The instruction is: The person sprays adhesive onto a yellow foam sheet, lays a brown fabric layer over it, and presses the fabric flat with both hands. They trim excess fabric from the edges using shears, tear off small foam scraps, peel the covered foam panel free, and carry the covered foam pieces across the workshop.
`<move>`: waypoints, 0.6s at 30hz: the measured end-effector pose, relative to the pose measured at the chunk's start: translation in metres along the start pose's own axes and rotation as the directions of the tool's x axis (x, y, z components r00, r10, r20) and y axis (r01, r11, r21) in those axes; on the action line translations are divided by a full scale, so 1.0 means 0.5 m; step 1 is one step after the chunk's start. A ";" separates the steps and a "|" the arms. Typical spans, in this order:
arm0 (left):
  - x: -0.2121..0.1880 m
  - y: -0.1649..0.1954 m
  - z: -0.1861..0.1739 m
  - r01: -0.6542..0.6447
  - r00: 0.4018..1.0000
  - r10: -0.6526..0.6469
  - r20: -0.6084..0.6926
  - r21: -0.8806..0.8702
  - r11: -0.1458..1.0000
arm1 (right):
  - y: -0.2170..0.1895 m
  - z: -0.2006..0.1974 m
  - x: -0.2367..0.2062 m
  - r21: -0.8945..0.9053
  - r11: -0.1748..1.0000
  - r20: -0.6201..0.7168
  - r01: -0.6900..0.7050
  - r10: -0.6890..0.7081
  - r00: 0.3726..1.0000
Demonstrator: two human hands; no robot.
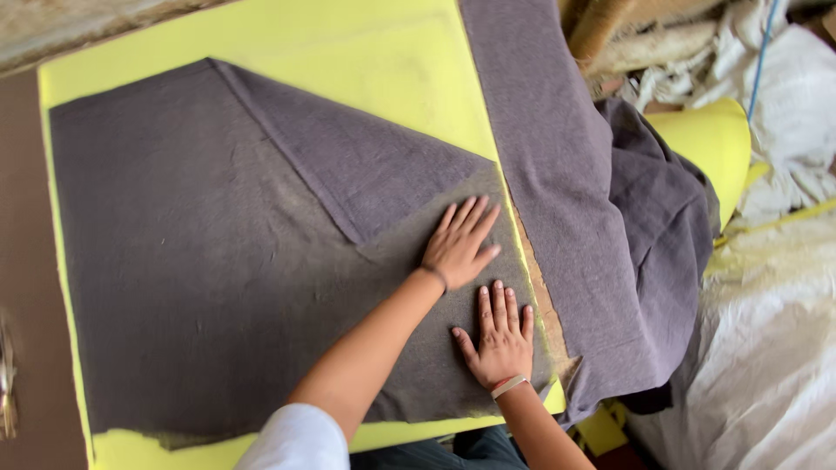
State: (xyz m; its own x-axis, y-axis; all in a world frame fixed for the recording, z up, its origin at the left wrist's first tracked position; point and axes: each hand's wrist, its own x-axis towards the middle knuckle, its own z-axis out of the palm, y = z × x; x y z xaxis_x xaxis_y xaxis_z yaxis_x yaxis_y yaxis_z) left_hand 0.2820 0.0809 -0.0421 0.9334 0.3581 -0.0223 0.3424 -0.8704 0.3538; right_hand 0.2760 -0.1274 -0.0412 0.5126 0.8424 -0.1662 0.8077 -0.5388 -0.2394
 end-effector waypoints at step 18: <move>-0.339 -0.351 -0.141 0.858 0.503 -0.824 -0.261 0.037 0.512 | -0.196 -0.021 0.377 0.073 0.817 -0.271 0.571 -0.535 0.800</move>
State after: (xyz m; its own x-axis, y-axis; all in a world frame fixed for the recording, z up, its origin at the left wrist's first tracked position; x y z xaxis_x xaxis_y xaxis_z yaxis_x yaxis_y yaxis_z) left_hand 0.0564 0.1967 -0.0345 0.1595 0.9854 -0.0591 0.9803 -0.1510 0.1273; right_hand 0.2968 0.0843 -0.0389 0.0571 0.9654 0.2545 0.9317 0.0401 -0.3609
